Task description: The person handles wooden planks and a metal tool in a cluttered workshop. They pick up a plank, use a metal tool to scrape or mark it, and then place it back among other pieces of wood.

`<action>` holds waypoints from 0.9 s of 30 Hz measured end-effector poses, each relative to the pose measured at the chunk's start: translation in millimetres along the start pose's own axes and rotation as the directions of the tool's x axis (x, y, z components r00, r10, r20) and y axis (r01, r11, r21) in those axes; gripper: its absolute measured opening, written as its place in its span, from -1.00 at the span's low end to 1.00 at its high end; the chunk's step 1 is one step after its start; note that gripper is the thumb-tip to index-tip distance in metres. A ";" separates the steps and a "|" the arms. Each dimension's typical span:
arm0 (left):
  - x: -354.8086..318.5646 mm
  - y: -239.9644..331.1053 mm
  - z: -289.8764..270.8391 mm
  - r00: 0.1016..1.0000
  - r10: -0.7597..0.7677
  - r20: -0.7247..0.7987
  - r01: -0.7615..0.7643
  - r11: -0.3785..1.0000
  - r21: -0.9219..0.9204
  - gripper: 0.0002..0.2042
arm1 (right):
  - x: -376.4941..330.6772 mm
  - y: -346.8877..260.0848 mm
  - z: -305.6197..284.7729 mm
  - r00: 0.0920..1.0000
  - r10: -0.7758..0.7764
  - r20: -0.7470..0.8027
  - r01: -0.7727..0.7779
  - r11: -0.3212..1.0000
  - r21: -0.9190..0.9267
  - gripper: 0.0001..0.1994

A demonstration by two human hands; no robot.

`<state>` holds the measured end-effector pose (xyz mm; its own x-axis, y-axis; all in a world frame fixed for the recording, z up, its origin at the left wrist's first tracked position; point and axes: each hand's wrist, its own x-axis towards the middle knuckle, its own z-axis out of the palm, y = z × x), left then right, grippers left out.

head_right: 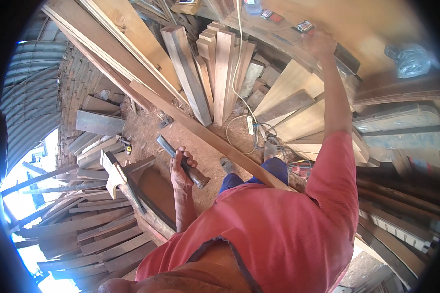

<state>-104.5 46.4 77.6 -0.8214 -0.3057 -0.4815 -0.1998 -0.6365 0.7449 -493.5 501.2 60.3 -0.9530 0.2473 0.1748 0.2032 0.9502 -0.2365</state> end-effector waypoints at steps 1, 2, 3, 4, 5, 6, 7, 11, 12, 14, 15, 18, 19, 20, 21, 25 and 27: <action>-1.4 -0.8 -2.8 1.000 -0.005 -0.012 0.005 1.000 -0.004 -0.73 | 4.4 1.0 5.6 1.000 0.002 0.019 -0.001 1.000 -0.025 -0.47; -2.4 -1.7 -4.7 1.000 -0.007 -0.022 0.007 1.000 -0.006 -0.73 | 7.6 2.3 10.7 0.999 0.006 0.038 -0.004 0.999 -0.051 -0.46; -2.9 -2.7 -4.3 1.000 -0.007 -0.029 0.007 1.000 -0.010 -0.73 | 11.6 4.8 16.5 0.998 0.012 0.057 -0.009 0.999 -0.053 -0.46; -3.0 -3.5 -3.4 0.999 -0.008 -0.035 0.008 1.000 -0.013 -0.73 | 14.9 8.3 22.9 0.997 0.020 0.075 -0.016 0.998 -0.057 -0.45; -3.1 -3.9 -1.8 0.999 -0.006 -0.047 0.005 1.000 -0.014 -0.74 | 17.4 11.9 28.8 0.995 0.029 0.093 -0.024 0.998 -0.061 -0.45; -3.7 -4.6 1.2 0.998 -0.005 -0.059 0.004 1.000 -0.017 -0.74 | 20.0 15.5 33.1 0.994 0.028 0.108 -0.022 0.998 -0.058 -0.40; -3.8 -5.4 3.4 0.998 -0.004 -0.069 0.003 1.000 -0.020 -0.74 | 21.9 19.2 37.0 0.992 0.028 0.123 -0.021 0.998 -0.055 -0.35; -0.7 -9.9 4.4 0.998 -0.014 -0.053 0.013 1.000 -0.022 -0.74 | 24.1 31.1 45.1 0.991 -0.039 0.129 0.036 0.999 0.020 -0.29; -1.4 -11.1 3.3 0.998 -0.014 -0.054 0.013 1.000 -0.021 -0.74 | 20.8 28.8 45.1 0.996 -0.051 0.078 0.051 0.999 0.006 -0.30; -1.3 -13.5 2.2 0.998 -0.024 -0.055 0.023 0.999 -0.032 -0.74 | 12.1 21.9 44.1 0.997 -0.078 -0.024 0.078 0.997 -0.024 -0.32; -2.4 -14.7 0.9 0.998 -0.030 -0.062 0.027 0.998 -0.048 -0.75 | 12.7 22.5 47.3 0.996 -0.071 -0.052 0.065 0.992 -0.106 -0.36; -1.2 -17.7 0.1 0.993 -0.036 -0.113 0.037 0.999 0.002 -0.77 | 10.3 25.2 44.7 0.996 -0.085 0.000 0.083 0.968 -0.236 -0.46; -0.3 -19.1 -7.8 0.990 -0.041 -0.138 0.043 0.999 0.011 -0.76 | -3.2 16.7 28.0 0.988 -0.112 0.111 0.133 0.971 -0.201 -0.50; -0.4 -14.6 -2.0 0.992 -0.041 -0.119 0.046 0.998 0.041 -0.75 | -7.0 35.6 33.1 0.953 -0.301 0.038 0.304 0.946 -0.114 -0.55; -2.2 -13.5 -0.7 0.992 -0.040 -0.117 0.048 0.997 0.064 -0.74 | -30.7 19.1 27.2 0.934 -0.352 -0.061 0.354 0.935 0.029 -0.54; -3.9 -16.8 -29.7 0.991 -0.074 -0.109 0.076 0.997 0.016 -0.72 | -129.7 -24.1 -4.9 0.821 -0.414 0.393 0.273 0.889 0.367 -0.46; -4.9 -12.6 -47.5 0.992 -0.045 -0.120 0.045 0.999 -0.003 -0.73 | -180.6 -63.5 -21.4 0.670 -0.500 0.549 0.156 0.818 0.554 -0.49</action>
<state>-72.6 22.2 48.6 -0.7415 -0.3595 -0.5665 -0.2352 -0.6516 0.7212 -329.5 400.3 64.2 -0.8633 -0.4134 -0.2895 -0.1070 0.7106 -0.6954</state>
